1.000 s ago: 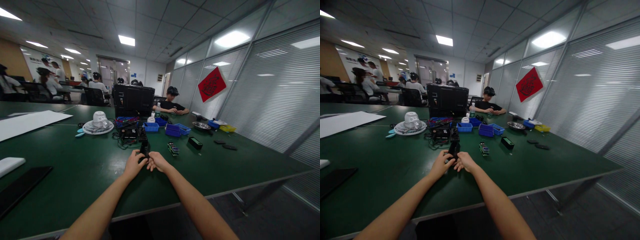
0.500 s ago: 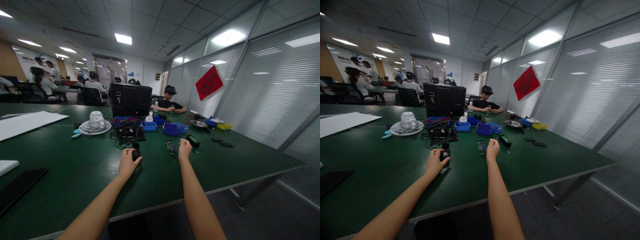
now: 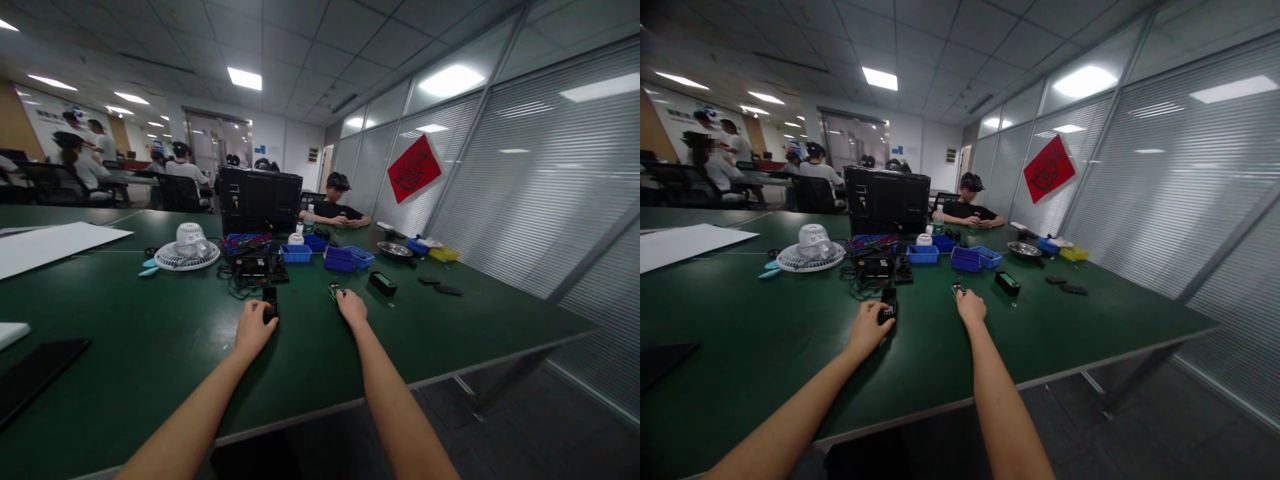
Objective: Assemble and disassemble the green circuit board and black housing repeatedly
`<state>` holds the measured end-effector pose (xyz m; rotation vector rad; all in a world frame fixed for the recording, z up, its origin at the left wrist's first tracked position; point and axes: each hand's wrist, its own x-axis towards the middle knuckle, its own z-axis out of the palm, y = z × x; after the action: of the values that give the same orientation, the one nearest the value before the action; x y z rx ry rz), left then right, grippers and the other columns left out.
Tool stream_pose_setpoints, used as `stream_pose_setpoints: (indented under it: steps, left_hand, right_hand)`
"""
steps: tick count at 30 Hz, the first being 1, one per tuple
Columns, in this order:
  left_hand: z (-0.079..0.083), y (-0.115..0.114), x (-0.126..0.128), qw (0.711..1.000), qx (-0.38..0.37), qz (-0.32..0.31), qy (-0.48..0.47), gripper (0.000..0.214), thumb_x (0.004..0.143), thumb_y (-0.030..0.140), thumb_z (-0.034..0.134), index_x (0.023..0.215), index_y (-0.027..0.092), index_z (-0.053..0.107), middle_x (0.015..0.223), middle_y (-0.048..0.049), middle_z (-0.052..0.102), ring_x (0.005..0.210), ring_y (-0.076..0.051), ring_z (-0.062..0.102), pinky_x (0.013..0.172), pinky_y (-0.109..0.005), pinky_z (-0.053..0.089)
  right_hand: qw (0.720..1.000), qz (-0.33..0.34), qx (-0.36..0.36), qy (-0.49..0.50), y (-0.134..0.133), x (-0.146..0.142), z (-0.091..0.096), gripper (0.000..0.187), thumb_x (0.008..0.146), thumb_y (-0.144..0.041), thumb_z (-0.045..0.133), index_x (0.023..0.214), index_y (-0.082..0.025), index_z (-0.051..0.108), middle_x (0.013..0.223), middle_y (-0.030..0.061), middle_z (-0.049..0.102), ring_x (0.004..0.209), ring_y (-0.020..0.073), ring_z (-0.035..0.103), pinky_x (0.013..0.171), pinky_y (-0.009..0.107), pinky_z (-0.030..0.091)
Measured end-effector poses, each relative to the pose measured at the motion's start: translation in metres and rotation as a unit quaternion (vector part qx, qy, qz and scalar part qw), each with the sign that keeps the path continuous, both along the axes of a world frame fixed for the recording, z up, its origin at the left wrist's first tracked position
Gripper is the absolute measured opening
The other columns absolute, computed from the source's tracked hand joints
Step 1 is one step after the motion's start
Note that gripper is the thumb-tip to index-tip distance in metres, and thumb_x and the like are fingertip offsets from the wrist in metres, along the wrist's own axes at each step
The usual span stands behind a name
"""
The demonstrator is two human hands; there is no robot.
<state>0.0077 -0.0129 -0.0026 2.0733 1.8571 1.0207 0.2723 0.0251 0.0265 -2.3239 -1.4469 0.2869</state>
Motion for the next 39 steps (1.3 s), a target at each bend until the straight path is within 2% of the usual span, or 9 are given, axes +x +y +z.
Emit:
stream_pose_setpoints:
  steps: [4, 8, 11, 14, 19, 22, 26, 32, 39]
  left_hand:
    - [0.0, 0.001, 0.0, 1.0, -0.003, 0.0, 0.001, 0.029, 0.071, 0.031, 0.058, 0.098, 0.021, 0.057, 0.107, -0.0056, 0.043, 0.096, -0.02, 0.053, 0.087, -0.032, 0.042]
    - [0.0, 0.0, 0.0, 1.0, -0.007, 0.0, 0.001, 0.029, 0.071, 0.032, 0.058, 0.098, 0.021, 0.057, 0.106, -0.0055, 0.043, 0.095, -0.02, 0.053, 0.087, -0.032, 0.042]
    - [0.0, 0.0, 0.0, 1.0, -0.007, 0.001, 0.0, 0.028, 0.071, 0.032, 0.058, 0.097, 0.022, 0.057, 0.107, -0.0053, 0.043, 0.096, -0.02, 0.053, 0.088, -0.032, 0.041]
    - [0.001, 0.0, 0.0, 1.0, -0.007, 0.002, 0.001, 0.028, 0.071, 0.031, 0.058, 0.097, 0.021, 0.057, 0.106, -0.0054, 0.044, 0.096, -0.02, 0.053, 0.089, -0.032, 0.041]
    - [0.0, 0.001, -0.001, 1.0, -0.012, 0.001, 0.001, 0.029, 0.071, 0.033, 0.058, 0.098, 0.021, 0.058, 0.107, -0.0057, 0.045, 0.095, -0.02, 0.053, 0.086, -0.031, 0.042]
    - [-0.002, 0.002, -0.001, 1.0, -0.011, 0.003, -0.001, 0.029, 0.071, 0.033, 0.058, 0.098, 0.022, 0.058, 0.107, -0.0054, 0.045, 0.094, -0.019, 0.054, 0.086, -0.031, 0.042]
    - [-0.002, 0.002, 0.0, 1.0, 0.0, 0.0, -0.004, 0.029, 0.07, 0.03, 0.059, 0.098, 0.021, 0.058, 0.105, -0.0051, 0.045, 0.095, -0.019, 0.053, 0.088, -0.031, 0.041]
    - [0.0, 0.001, 0.0, 1.0, 0.003, 0.002, -0.01, 0.028, 0.069, 0.03, 0.06, 0.095, 0.02, 0.059, 0.104, -0.0057, 0.045, 0.093, -0.019, 0.054, 0.086, -0.031, 0.042]
    - [0.0, 0.002, 0.0, 1.0, -0.002, -0.003, -0.019, 0.028, 0.069, 0.029, 0.059, 0.095, 0.02, 0.058, 0.104, -0.0055, 0.045, 0.094, -0.019, 0.053, 0.086, -0.032, 0.042]
  right_hand:
    - [0.998, 0.019, 0.021, -0.057, -0.004, -0.013, 0.0, 0.041, 0.084, -0.044, 0.039, 0.113, -0.019, 0.053, 0.103, 0.0127, 0.06, 0.094, 0.0244, 0.056, 0.075, 0.032, 0.042]
    - [0.992, 0.055, 0.065, -0.098, -0.008, -0.022, -0.001, 0.051, 0.079, -0.048, 0.048, 0.121, -0.02, 0.047, 0.113, 0.0132, 0.053, 0.102, 0.0255, 0.05, 0.079, 0.032, 0.04]
    - [0.992, 0.046, 0.087, -0.081, -0.008, -0.019, 0.001, 0.053, 0.082, -0.055, 0.038, 0.118, -0.018, 0.05, 0.112, 0.014, 0.054, 0.104, 0.0268, 0.049, 0.081, 0.034, 0.039]
    - [0.995, 0.008, 0.09, -0.05, -0.008, -0.009, 0.005, 0.052, 0.087, -0.051, 0.026, 0.113, -0.017, 0.055, 0.111, 0.0138, 0.056, 0.103, 0.0268, 0.05, 0.08, 0.034, 0.04]
    - [1.0, 0.001, 0.014, -0.008, -0.005, 0.001, 0.007, 0.056, 0.088, -0.048, 0.019, 0.102, -0.014, 0.062, 0.107, 0.0162, 0.059, 0.098, 0.0276, 0.055, 0.076, 0.035, 0.041]
    - [0.999, 0.021, -0.02, -0.018, -0.004, -0.002, 0.005, 0.058, 0.086, -0.052, 0.023, 0.096, -0.013, 0.065, 0.106, 0.0175, 0.06, 0.098, 0.0293, 0.054, 0.076, 0.036, 0.042]
    - [0.995, 0.05, -0.028, -0.077, -0.005, -0.013, 0.0, 0.053, 0.086, -0.05, 0.028, 0.099, -0.014, 0.064, 0.106, 0.0169, 0.06, 0.099, 0.0282, 0.054, 0.076, 0.034, 0.041]
    - [0.988, 0.074, 0.019, -0.134, -0.006, -0.024, -0.004, 0.048, 0.087, -0.046, 0.03, 0.101, -0.013, 0.062, 0.1, 0.0159, 0.06, 0.091, 0.0259, 0.055, 0.071, 0.032, 0.041]
    - [0.981, 0.129, 0.074, -0.127, -0.016, -0.037, 0.0, 0.039, 0.079, -0.046, 0.048, 0.106, -0.018, 0.055, 0.1, 0.01, 0.059, 0.092, 0.0223, 0.054, 0.07, 0.028, 0.04]
